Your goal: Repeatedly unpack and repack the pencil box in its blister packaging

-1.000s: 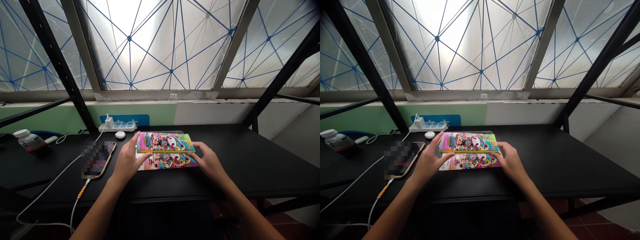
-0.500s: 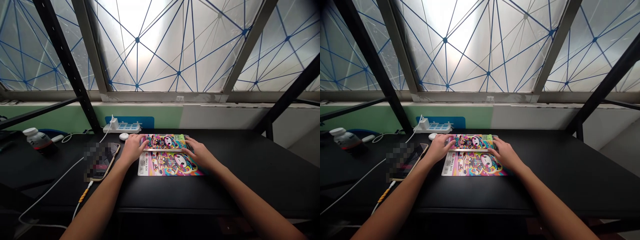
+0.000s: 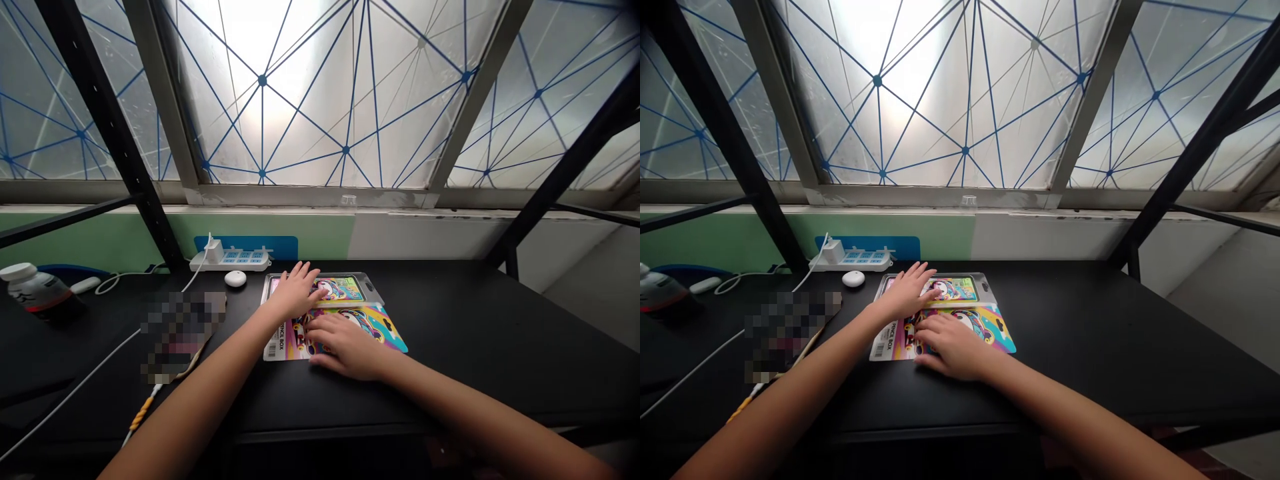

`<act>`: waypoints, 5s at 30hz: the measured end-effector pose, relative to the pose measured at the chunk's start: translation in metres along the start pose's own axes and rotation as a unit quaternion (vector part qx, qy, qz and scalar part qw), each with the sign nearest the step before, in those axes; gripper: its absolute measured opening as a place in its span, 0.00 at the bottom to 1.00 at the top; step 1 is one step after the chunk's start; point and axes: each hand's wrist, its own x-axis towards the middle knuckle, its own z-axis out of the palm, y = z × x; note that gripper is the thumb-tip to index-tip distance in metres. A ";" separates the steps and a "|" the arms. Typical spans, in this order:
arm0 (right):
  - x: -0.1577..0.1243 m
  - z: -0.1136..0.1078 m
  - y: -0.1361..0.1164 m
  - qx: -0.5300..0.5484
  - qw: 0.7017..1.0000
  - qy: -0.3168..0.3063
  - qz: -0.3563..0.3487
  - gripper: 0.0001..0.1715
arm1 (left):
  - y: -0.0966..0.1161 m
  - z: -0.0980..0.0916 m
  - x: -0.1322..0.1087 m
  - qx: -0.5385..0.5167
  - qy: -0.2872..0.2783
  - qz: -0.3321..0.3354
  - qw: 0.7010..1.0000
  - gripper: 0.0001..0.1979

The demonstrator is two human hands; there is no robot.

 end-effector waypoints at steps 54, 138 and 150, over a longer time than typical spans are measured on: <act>-0.042 -0.069 0.152 0.077 0.922 -0.018 0.379 0.29 | -0.026 -0.014 -0.005 -0.034 -0.002 -0.009 0.999 0.15; -0.025 -0.081 0.108 -0.097 0.947 0.149 0.267 0.20 | -0.008 -0.020 -0.006 0.068 0.198 0.021 0.978 0.16; -0.029 -0.100 0.064 -0.092 0.970 0.068 0.214 0.14 | 0.008 -0.053 -0.020 0.066 0.065 0.075 0.993 0.15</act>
